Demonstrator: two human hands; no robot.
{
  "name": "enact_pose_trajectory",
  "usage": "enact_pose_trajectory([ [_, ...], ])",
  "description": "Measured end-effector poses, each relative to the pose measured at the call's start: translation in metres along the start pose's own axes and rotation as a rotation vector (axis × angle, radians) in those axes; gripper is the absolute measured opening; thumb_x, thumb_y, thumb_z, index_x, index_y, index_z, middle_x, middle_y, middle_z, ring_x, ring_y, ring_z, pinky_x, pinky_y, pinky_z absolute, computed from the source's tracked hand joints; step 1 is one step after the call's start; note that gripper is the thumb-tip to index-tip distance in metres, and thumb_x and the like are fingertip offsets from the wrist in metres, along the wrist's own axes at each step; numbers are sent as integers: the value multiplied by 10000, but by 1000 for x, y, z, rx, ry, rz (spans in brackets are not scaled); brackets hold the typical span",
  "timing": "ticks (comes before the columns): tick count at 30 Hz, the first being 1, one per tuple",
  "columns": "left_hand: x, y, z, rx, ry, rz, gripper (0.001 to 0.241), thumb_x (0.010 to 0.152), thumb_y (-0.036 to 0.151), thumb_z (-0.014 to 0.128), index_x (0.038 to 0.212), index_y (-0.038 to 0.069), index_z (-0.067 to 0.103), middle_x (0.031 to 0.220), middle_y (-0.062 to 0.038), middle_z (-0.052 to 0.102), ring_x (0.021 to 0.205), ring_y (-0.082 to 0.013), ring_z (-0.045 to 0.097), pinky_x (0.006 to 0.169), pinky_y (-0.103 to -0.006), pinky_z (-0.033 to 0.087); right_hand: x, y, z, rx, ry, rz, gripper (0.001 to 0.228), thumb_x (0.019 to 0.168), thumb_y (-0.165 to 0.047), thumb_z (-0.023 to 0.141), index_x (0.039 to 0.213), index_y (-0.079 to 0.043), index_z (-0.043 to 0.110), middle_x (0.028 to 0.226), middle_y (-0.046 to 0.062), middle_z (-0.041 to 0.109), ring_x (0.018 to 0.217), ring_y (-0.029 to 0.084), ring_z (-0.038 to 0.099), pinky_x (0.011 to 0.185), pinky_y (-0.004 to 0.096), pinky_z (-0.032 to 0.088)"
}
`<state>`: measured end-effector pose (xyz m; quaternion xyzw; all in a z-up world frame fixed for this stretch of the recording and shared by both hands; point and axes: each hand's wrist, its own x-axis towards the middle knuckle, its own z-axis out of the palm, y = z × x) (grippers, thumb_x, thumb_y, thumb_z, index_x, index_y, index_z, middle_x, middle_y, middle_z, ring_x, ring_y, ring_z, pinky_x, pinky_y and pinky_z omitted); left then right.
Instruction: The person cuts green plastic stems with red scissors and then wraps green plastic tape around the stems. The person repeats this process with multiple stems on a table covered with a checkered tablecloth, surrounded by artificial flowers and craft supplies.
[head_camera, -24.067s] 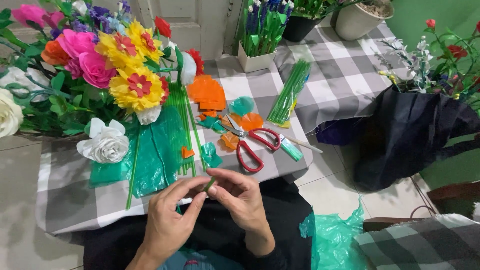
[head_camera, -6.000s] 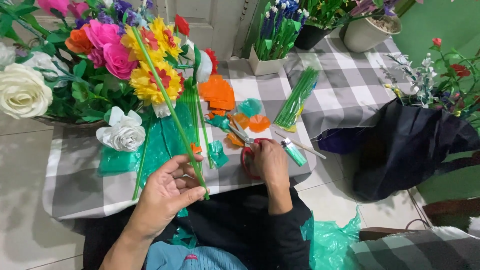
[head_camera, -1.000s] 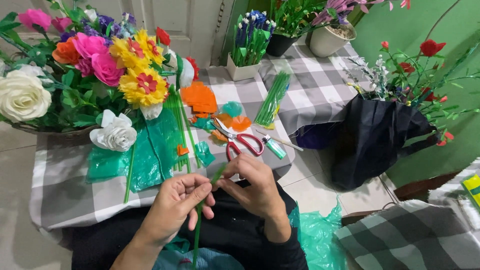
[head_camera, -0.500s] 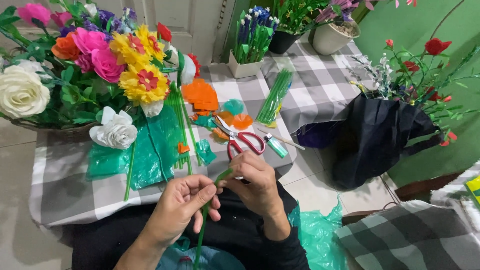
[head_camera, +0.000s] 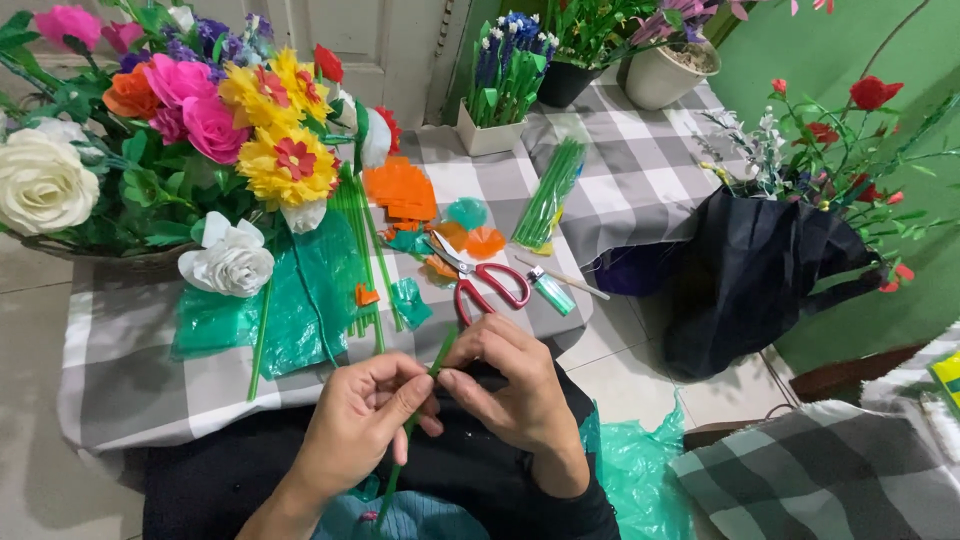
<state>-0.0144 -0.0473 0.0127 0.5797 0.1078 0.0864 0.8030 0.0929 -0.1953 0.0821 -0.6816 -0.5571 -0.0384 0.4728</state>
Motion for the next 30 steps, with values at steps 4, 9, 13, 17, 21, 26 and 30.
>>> enact_pose_trajectory([
  [4, -5, 11, 4, 275, 103, 101, 160, 911, 172, 721, 865, 35, 789, 612, -65, 781, 350, -140, 702, 308, -217, 479, -2, -1, 3, -219, 35, -31, 85, 911, -53, 735, 916, -51, 650, 876, 73, 641, 786, 229, 618, 708, 331, 503],
  [9, -9, 20, 8, 504, 172, 292, 108, 902, 213, 716, 881, 124, 773, 616, 7, 776, 330, -89, 618, 347, -211, 527, 0, -12, 3, -194, 74, 77, 90, 862, -40, 756, 857, -63, 669, 826, 50, 665, 744, 197, 621, 678, 309, 505],
  [13, -6, 20, 8, 588, 164, 425, 94, 917, 185, 709, 889, 120, 770, 663, 36, 752, 521, -49, 667, 466, -218, 539, -2, -12, 3, -67, 74, 183, 107, 863, -45, 761, 822, -59, 664, 810, 41, 660, 729, 163, 631, 656, 275, 520],
  [17, -7, 18, 8, 642, 192, 464, 65, 911, 170, 722, 885, 122, 756, 672, 44, 730, 508, -55, 606, 467, -242, 501, -5, -9, 8, -21, 95, 223, 124, 858, -11, 756, 808, -54, 650, 786, 38, 634, 694, 145, 588, 622, 258, 504],
  [21, -4, 17, 6, 606, 222, 484, 70, 899, 174, 726, 878, 113, 755, 702, 29, 780, 549, -53, 735, 517, -234, 571, -4, -10, 20, -184, 171, 78, 120, 939, -69, 653, 826, -63, 614, 804, 46, 657, 730, 209, 602, 679, 308, 483],
  [26, -8, 26, 6, 292, 143, 103, 135, 916, 159, 716, 828, 69, 766, 606, -49, 790, 340, -95, 615, 333, -223, 494, -8, 2, 48, -505, 382, -173, 130, 919, 29, 663, 818, -39, 617, 802, 91, 599, 698, 249, 565, 665, 342, 484],
  [30, -9, 17, 7, 72, 95, 52, 146, 941, 125, 721, 847, 13, 730, 646, -103, 758, 545, -141, 763, 335, -225, 537, -9, 5, 56, -522, 432, -199, 155, 939, 16, 627, 799, -24, 575, 803, 111, 555, 701, 259, 539, 654, 350, 476],
])
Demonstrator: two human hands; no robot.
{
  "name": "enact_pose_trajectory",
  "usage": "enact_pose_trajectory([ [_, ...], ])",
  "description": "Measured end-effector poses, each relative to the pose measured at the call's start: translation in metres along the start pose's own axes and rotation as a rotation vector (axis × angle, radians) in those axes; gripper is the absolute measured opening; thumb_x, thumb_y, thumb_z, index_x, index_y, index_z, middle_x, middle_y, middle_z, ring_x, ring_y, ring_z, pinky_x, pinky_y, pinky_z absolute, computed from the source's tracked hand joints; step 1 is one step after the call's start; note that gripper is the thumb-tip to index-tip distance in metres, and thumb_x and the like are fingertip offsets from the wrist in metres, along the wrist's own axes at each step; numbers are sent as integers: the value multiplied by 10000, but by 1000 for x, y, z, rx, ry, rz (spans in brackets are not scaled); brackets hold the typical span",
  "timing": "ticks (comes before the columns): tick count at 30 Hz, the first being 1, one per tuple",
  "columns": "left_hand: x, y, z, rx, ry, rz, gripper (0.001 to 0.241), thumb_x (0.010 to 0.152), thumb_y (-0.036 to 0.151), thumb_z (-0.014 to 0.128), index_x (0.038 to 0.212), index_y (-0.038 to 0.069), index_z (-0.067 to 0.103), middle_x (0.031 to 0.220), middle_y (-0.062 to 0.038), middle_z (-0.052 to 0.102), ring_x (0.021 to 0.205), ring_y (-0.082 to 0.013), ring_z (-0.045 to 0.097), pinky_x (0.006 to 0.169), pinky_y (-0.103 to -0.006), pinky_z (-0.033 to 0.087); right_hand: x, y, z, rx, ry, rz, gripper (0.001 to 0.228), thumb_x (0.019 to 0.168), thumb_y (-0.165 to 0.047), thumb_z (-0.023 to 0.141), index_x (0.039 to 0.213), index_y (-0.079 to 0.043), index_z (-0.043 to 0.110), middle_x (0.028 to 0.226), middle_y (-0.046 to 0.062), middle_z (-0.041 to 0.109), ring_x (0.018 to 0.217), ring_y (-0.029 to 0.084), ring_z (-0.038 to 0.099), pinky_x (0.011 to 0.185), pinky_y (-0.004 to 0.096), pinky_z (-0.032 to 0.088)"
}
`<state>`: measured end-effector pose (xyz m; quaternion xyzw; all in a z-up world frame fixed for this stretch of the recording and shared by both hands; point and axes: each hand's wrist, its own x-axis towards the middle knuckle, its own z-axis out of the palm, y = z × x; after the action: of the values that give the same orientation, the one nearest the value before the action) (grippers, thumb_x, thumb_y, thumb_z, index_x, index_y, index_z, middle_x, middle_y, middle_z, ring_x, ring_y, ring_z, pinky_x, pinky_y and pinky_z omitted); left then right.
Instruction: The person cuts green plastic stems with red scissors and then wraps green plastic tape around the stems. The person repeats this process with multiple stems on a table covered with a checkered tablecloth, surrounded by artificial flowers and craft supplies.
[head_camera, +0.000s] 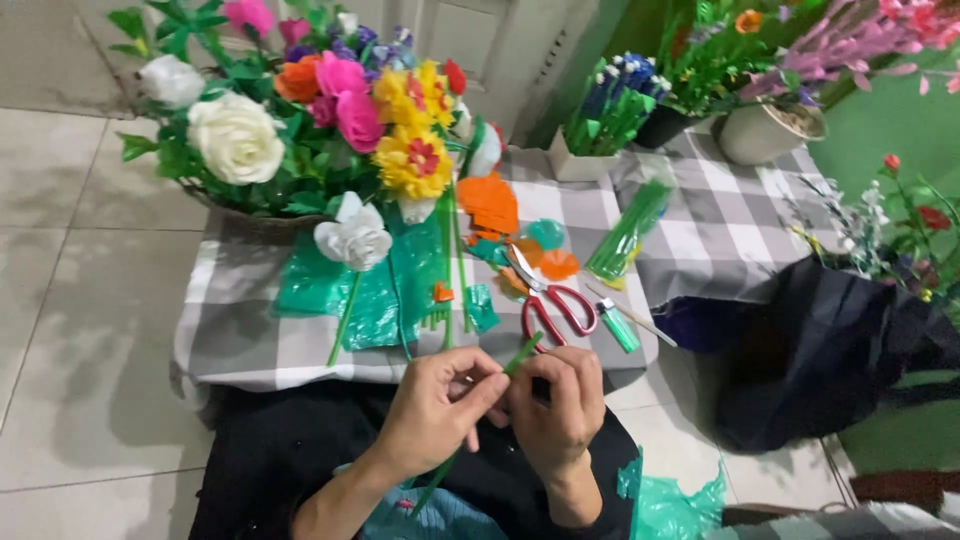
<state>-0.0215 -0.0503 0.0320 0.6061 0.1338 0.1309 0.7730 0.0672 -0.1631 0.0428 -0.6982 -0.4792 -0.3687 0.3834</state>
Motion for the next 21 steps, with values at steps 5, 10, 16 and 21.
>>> enact_pose_trajectory([
  [5, -4, 6, -6, 131, 22, 103, 153, 939, 138, 735, 811, 56, 723, 655, -43, 709, 490, -90, 637, 416, -245, 519, -11, 3, -5, 182, -172, 172, 97, 949, 32, 617, 896, -14, 550, 870, 130, 584, 811, 262, 595, 760, 341, 521],
  [10, -2, 1, -17, 446, 138, 304, 70, 856, 158, 789, 920, 128, 787, 875, 14, 785, 713, -142, 733, 554, -311, 546, -13, 5, -2, 124, -292, 66, 47, 988, 15, 560, 947, -4, 572, 952, 148, 621, 872, 297, 605, 796, 372, 504],
  [16, -2, 8, -30, 381, 103, 235, 94, 872, 198, 801, 927, 121, 796, 866, 19, 826, 704, -109, 769, 652, -256, 637, -23, 11, 1, 18, -391, -58, 44, 990, -7, 579, 994, -47, 598, 955, 119, 620, 859, 292, 576, 774, 393, 465],
  [21, -1, -2, -36, 21, 34, 137, 75, 896, 63, 779, 968, 46, 785, 828, -44, 781, 708, -92, 708, 655, -212, 605, -30, 10, 11, -39, -322, -37, 67, 998, -49, 594, 932, -57, 604, 940, 120, 639, 865, 290, 605, 793, 406, 493],
])
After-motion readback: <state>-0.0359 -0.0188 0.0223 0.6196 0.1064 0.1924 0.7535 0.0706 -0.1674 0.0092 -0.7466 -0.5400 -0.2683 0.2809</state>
